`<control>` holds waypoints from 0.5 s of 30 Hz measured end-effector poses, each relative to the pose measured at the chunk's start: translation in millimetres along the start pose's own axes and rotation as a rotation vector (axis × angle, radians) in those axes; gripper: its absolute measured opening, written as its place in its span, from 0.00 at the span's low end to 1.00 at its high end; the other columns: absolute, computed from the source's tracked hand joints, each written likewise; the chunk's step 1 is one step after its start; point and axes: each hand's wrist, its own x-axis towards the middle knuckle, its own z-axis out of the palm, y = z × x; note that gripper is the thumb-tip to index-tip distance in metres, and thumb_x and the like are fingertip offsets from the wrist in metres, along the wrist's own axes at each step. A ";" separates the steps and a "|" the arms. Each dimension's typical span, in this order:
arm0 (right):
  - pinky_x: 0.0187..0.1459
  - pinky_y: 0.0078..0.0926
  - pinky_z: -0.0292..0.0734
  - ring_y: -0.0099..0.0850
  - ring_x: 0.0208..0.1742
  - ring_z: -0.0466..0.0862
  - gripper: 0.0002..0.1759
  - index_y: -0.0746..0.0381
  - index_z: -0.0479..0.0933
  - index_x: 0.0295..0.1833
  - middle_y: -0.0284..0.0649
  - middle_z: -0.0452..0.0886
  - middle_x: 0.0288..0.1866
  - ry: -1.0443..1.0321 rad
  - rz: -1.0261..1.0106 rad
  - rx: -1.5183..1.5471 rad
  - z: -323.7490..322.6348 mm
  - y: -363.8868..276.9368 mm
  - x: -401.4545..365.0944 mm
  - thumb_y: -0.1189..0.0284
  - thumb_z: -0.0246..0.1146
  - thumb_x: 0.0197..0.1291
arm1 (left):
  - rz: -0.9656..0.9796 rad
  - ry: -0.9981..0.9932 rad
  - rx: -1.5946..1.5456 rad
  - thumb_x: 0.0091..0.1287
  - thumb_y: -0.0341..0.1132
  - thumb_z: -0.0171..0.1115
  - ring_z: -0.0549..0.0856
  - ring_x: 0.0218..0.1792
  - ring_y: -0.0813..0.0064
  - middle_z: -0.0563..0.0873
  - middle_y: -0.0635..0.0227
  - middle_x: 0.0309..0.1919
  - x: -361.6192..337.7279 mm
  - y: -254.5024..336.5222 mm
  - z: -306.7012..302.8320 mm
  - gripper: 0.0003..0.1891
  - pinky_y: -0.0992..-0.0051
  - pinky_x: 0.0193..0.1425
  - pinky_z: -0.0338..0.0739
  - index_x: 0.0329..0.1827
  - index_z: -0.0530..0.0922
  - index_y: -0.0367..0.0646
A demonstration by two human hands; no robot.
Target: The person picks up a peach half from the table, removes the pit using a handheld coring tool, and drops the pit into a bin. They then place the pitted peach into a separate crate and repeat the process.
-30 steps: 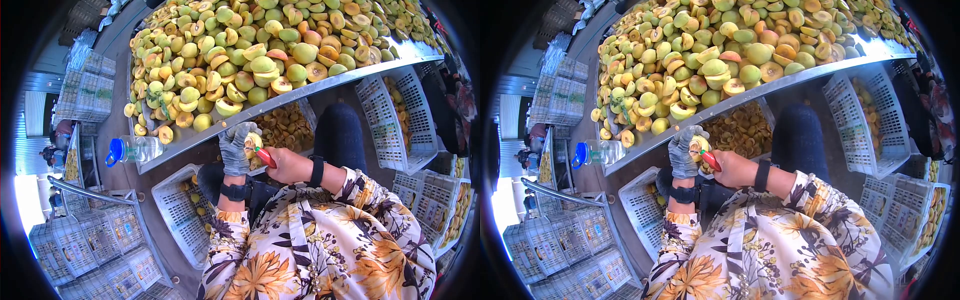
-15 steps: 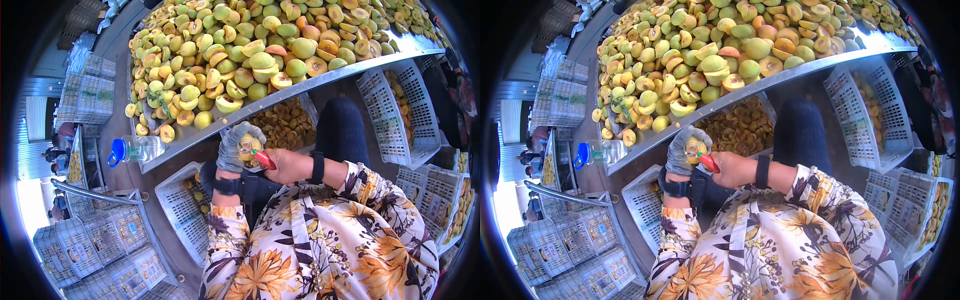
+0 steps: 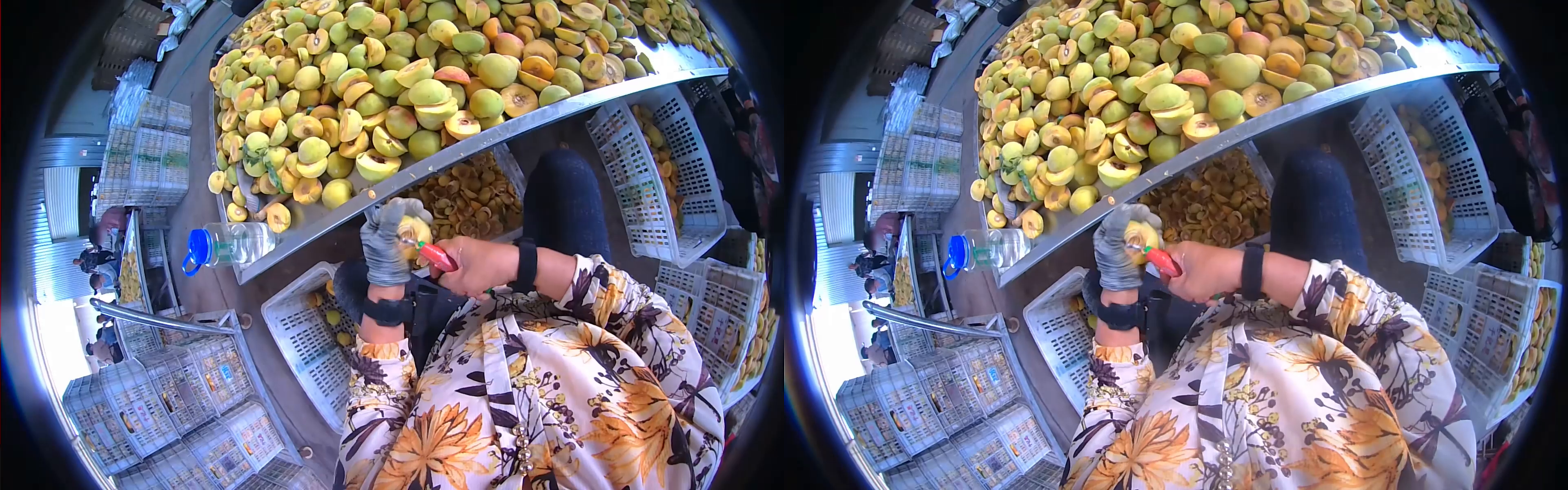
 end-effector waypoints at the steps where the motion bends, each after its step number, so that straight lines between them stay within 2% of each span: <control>1: 0.14 0.18 0.65 0.21 0.12 0.69 0.11 0.64 0.65 0.43 0.33 0.69 0.17 -0.001 0.032 0.034 0.1 -1.2 -0.1 0.77 0.53 0.53 | 0.319 0.162 0.308 0.60 0.43 0.60 0.82 0.25 0.70 0.82 0.60 0.25 1.8 -6.2 5.9 0.16 0.72 0.29 0.79 0.33 0.77 0.35; 2: 0.14 0.18 0.65 0.21 0.12 0.69 0.11 0.64 0.65 0.43 0.33 0.69 0.17 -0.004 0.033 0.035 1.1 -0.9 0.3 0.77 0.53 0.53 | 0.636 0.322 0.619 0.61 0.42 0.59 0.82 0.25 0.69 0.82 0.59 0.25 2.2 -8.1 11.1 0.15 0.70 0.28 0.80 0.34 0.77 0.36; 4: 0.13 0.18 0.64 0.21 0.12 0.69 0.11 0.64 0.65 0.43 0.33 0.69 0.17 -0.064 0.002 0.130 0.5 -1.2 0.4 0.78 0.53 0.53 | 0.564 0.341 0.501 0.62 0.41 0.59 0.82 0.26 0.69 0.82 0.60 0.27 -1.3 -3.6 13.0 0.14 0.70 0.29 0.80 0.34 0.77 0.37; 6: 0.13 0.18 0.64 0.20 0.12 0.68 0.11 0.65 0.64 0.43 0.33 0.68 0.17 -0.042 -0.014 0.084 9.4 2.3 1.2 0.78 0.53 0.53 | 0.031 -0.056 -0.115 0.62 0.42 0.60 0.82 0.26 0.71 0.83 0.61 0.27 -0.9 7.5 3.2 0.14 0.73 0.32 0.79 0.33 0.78 0.37; 8: 0.13 0.18 0.63 0.20 0.11 0.68 0.11 0.65 0.64 0.43 0.33 0.68 0.17 -0.002 -0.039 0.042 6.9 1.1 1.4 0.78 0.53 0.53 | -0.010 -0.111 -0.079 0.61 0.42 0.61 0.81 0.26 0.72 0.83 0.61 0.28 1.0 9.2 2.6 0.15 0.75 0.34 0.78 0.34 0.79 0.37; 10: 0.13 0.19 0.64 0.20 0.11 0.67 0.11 0.65 0.64 0.43 0.33 0.68 0.17 -0.054 0.030 0.079 -0.5 1.7 0.2 0.78 0.53 0.53 | 0.301 0.144 0.315 0.62 0.45 0.59 0.82 0.27 0.71 0.83 0.60 0.27 -0.8 -0.3 4.1 0.18 0.75 0.31 0.78 0.34 0.79 0.34; 11: 0.13 0.19 0.64 0.20 0.11 0.67 0.11 0.65 0.65 0.43 0.33 0.68 0.17 -0.052 0.054 0.106 -1.9 0.9 -0.2 0.78 0.54 0.53 | 0.523 0.298 0.614 0.62 0.44 0.59 0.82 0.29 0.71 0.83 0.60 0.29 0.3 -6.7 7.2 0.18 0.75 0.34 0.78 0.35 0.79 0.33; 14: 0.13 0.18 0.64 0.19 0.11 0.66 0.11 0.65 0.65 0.43 0.32 0.67 0.17 -0.044 0.077 0.132 -3.5 -1.8 1.4 0.77 0.54 0.53 | 0.490 0.322 0.451 0.62 0.44 0.59 0.83 0.30 0.71 0.84 0.60 0.31 2.9 -8.2 8.1 0.18 0.75 0.37 0.78 0.37 0.80 0.33; 15: 0.13 0.20 0.65 0.22 0.11 0.69 0.12 0.66 0.65 0.43 0.35 0.70 0.17 -0.054 0.074 0.135 -6.4 2.7 4.9 0.77 0.55 0.53 | 0.383 0.276 0.341 0.61 0.43 0.60 0.83 0.32 0.72 0.84 0.60 0.32 6.4 -8.2 1.9 0.18 0.75 0.39 0.78 0.38 0.80 0.33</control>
